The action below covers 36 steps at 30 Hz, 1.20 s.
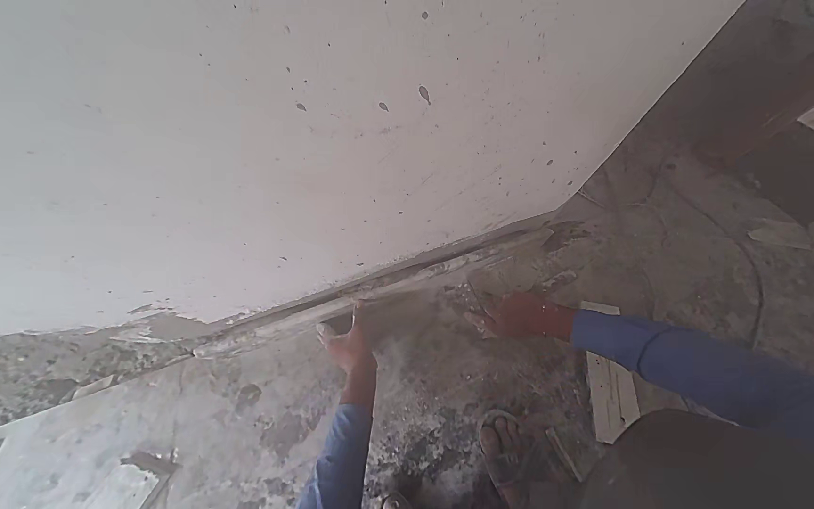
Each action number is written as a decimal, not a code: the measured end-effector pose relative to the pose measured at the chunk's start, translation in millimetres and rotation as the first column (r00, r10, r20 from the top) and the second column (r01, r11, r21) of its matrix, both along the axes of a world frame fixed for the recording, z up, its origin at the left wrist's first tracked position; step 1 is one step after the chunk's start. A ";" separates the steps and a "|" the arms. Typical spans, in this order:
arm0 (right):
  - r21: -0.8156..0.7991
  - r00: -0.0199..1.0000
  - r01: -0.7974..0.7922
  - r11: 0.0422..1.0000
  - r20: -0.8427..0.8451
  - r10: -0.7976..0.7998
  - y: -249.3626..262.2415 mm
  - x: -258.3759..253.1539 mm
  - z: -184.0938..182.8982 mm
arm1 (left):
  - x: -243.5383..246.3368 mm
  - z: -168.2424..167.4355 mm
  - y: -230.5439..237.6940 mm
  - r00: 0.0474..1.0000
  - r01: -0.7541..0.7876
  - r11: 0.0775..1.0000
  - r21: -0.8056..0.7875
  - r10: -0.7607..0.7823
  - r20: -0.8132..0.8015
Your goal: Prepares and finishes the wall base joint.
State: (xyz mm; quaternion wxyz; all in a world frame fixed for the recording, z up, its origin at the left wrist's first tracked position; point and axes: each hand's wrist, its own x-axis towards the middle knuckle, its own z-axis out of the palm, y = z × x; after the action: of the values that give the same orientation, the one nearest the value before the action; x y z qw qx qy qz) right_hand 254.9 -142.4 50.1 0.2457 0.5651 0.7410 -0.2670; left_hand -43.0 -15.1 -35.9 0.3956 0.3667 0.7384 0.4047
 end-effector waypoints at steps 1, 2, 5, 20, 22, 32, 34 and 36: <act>0.004 1.000 0.022 1.000 0.011 -0.022 2.1 3.1 0.6 | -0.2 -0.2 -0.2 1.000 0.000 1.000 0.000 0.000 -0.005; 0.000 0.998 0.057 0.998 0.025 -0.057 5.1 6.5 1.7 | 0.3 -0.2 -0.6 1.000 -0.002 1.000 -0.001 0.002 -0.005; -0.008 0.997 0.033 0.999 0.071 -0.032 4.7 8.5 1.5 | 1.4 1.2 -2.2 1.000 -0.013 1.000 -0.003 0.013 -0.014; 0.158 0.991 0.104 0.982 0.063 -0.116 -8.7 -5.2 -4.9 | -8.8 -1.9 3.0 0.999 -0.007 1.000 -0.030 0.006 -0.038; 0.199 0.998 0.032 0.979 0.041 -0.041 -24.1 -11.1 -16.2 | -13.1 -2.9 4.5 0.999 0.015 0.999 -0.036 -0.016 -0.037; 0.119 0.995 -0.075 0.990 0.080 0.066 -51.6 -64.9 -58.0 | -143.1 -33.1 -41.7 0.768 0.305 0.943 0.134 -0.160 -0.620; 0.396 0.984 -0.177 0.901 0.100 0.149 -38.0 -89.0 -52.0 | -186.3 -40.0 -53.7 0.686 0.248 0.960 0.130 -0.080 -0.723; 0.627 0.966 -0.239 0.741 0.072 0.250 -7.6 -126.9 -48.9 | -214.0 -49.2 -67.7 0.627 0.192 0.972 0.134 -0.016 -0.779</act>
State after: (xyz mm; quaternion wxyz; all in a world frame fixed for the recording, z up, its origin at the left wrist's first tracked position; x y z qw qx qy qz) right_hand 128.1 -150.0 1.1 0.0686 0.5102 0.8569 0.0263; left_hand -257.1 -82.8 -85.0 0.0243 0.5852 0.7683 0.2583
